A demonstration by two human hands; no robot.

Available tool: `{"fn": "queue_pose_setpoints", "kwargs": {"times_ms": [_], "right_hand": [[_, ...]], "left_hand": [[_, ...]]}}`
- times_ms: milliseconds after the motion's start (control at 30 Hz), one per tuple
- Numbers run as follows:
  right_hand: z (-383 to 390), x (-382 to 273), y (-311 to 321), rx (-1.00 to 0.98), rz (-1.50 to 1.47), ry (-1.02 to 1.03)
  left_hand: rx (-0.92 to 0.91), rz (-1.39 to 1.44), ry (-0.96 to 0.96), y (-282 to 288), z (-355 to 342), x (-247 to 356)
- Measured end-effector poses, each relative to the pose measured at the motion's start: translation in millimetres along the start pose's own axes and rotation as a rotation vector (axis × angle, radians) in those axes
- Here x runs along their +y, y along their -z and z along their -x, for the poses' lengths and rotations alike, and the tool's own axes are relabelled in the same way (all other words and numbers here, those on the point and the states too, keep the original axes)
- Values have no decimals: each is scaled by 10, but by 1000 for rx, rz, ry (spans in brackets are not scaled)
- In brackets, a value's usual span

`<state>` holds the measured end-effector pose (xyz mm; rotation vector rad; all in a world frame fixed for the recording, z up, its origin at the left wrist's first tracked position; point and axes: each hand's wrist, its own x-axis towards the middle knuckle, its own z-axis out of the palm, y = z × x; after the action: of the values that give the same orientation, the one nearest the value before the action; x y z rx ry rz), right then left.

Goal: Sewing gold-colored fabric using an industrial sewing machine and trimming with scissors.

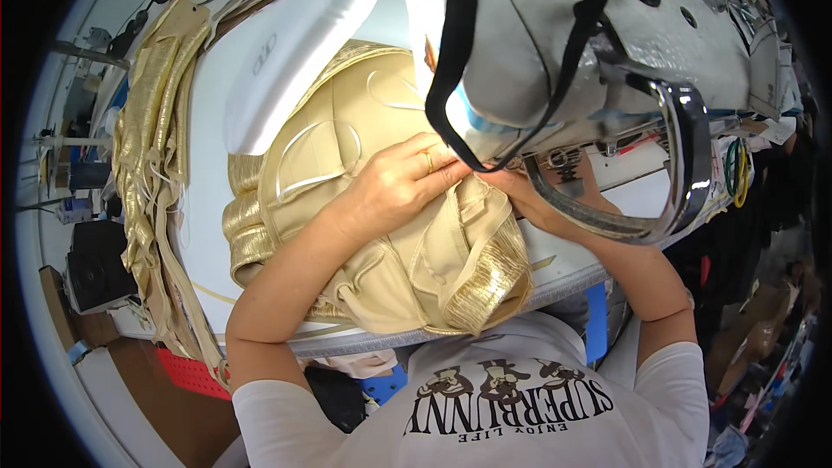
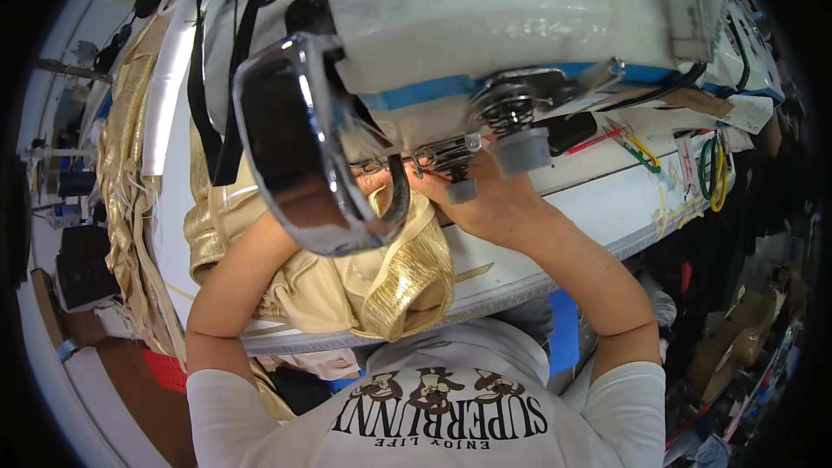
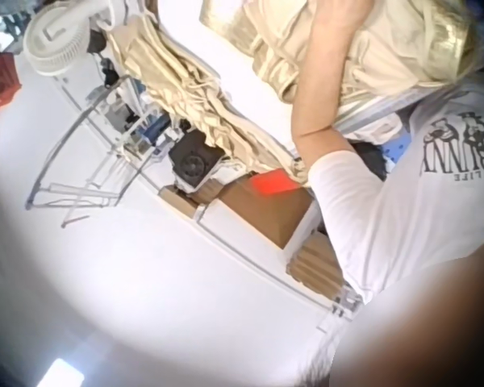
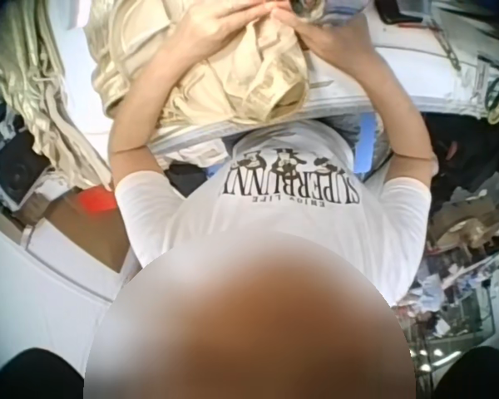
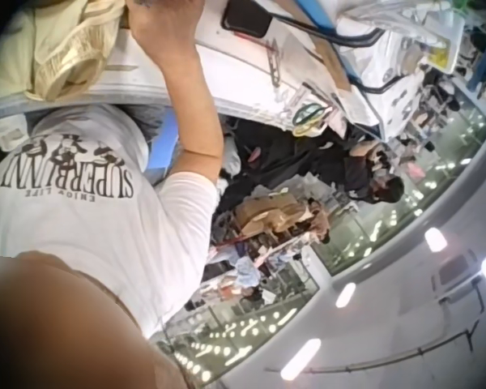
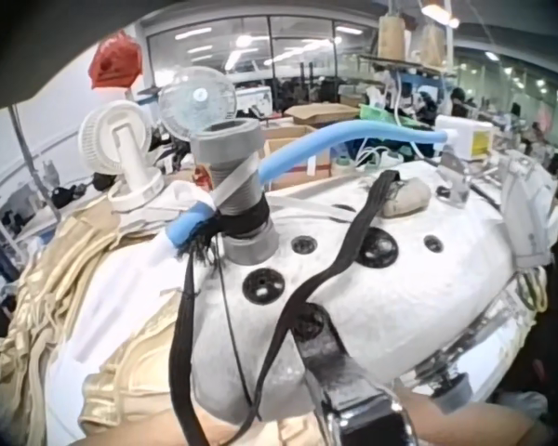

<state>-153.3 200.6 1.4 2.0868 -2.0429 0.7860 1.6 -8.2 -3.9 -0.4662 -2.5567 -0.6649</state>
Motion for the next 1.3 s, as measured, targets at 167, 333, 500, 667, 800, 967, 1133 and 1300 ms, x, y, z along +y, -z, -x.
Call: {"fn": "queue_pose_setpoints", "kwargs": {"times_ms": [167, 333, 500, 667, 800, 967, 1133, 1300], "right_hand": [[220, 53, -77, -191, -16, -239], [210, 33, -6, -213, 73, -82], [170, 23, 16, -299, -32, -141], [216, 15, 19, -258, 5, -97], [213, -19, 23, -209, 3, -63], [166, -47, 79, -291, 27, -77], [133, -40, 107, -297, 61, -70], [72, -94, 117, -365, -47, -259]], "left_hand": [[30, 62, 11, -157, 126, -80], [25, 104, 59, -140, 133, -44], [-18, 81, 66, -135, 157, -40], [-29, 218, 138, -169, 136, -31], [23, 178, 105, -157, 98, -30], [17, -11, -35, 1, -8, 7], [105, 22, -77, 11, -71, -34], [107, 35, -94, 41, -79, -82]]}}
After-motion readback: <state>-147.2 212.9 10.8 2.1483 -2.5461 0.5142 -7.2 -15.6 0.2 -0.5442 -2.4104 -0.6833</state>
